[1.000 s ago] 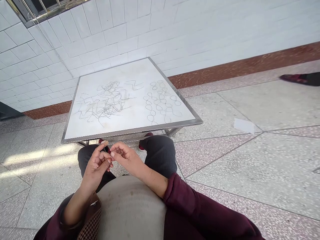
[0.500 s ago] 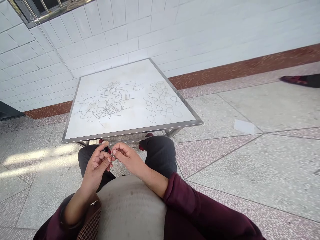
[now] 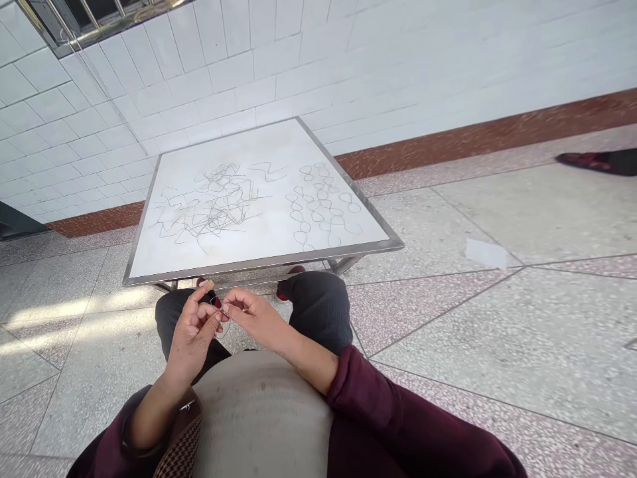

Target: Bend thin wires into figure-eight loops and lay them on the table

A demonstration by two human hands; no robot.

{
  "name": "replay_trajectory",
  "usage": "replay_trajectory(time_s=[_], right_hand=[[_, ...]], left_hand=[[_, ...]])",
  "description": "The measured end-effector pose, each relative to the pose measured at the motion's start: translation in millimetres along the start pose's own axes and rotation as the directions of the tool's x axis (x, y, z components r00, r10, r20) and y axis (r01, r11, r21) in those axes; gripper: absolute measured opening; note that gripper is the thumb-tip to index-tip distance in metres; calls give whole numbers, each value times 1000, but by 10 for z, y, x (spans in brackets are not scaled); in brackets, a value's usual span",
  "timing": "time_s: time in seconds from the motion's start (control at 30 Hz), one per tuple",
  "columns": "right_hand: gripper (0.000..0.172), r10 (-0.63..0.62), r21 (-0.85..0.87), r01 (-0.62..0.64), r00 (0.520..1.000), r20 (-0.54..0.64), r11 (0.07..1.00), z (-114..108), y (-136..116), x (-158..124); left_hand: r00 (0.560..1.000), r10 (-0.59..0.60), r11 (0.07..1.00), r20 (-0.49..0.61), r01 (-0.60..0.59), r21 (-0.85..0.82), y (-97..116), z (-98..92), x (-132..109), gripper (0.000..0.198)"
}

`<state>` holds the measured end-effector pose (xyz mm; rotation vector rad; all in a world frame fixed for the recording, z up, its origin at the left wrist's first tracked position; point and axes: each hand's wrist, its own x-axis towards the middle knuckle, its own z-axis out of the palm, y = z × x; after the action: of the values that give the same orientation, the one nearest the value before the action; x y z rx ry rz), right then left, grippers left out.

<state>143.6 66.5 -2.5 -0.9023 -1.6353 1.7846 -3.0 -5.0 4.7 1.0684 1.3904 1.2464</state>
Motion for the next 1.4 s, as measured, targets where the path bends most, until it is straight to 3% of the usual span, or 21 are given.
replay_trajectory(time_s=[0.23, 0.4, 0.53, 0.77, 1.13, 1.23, 1.4], right_hand=[[22, -91, -87, 89, 996, -21, 992, 3, 88, 26], [21, -214, -238, 189, 973, -82, 953, 36, 70, 7], [23, -233, -277, 207, 970, -65, 939, 25, 46, -20], [29, -153, -79, 155, 988, 30, 985, -4, 77, -18], [29, -149, 42, 149, 989, 10, 988, 42, 28, -40], [31, -125, 95, 121, 992, 35, 988, 29, 35, -32], [34, -101, 171, 86, 992, 80, 982, 1, 47, -22]], left_hand=[[998, 63, 994, -23, -61, 95, -60, 0, -19, 56], [998, 45, 997, -32, -44, 57, -11, 15, -22, 58], [1000, 29, 999, -8, -28, 31, -2, 1, -20, 54], [999, 5, 1000, 33, -5, -4, -5, -6, -20, 54], [999, 13, 1000, 45, -13, 16, 12, -44, -36, 57], [997, 35, 998, 73, -31, -49, -11, -72, -33, 56], [993, -10, 972, 115, 36, -231, -62, -103, -5, 61]])
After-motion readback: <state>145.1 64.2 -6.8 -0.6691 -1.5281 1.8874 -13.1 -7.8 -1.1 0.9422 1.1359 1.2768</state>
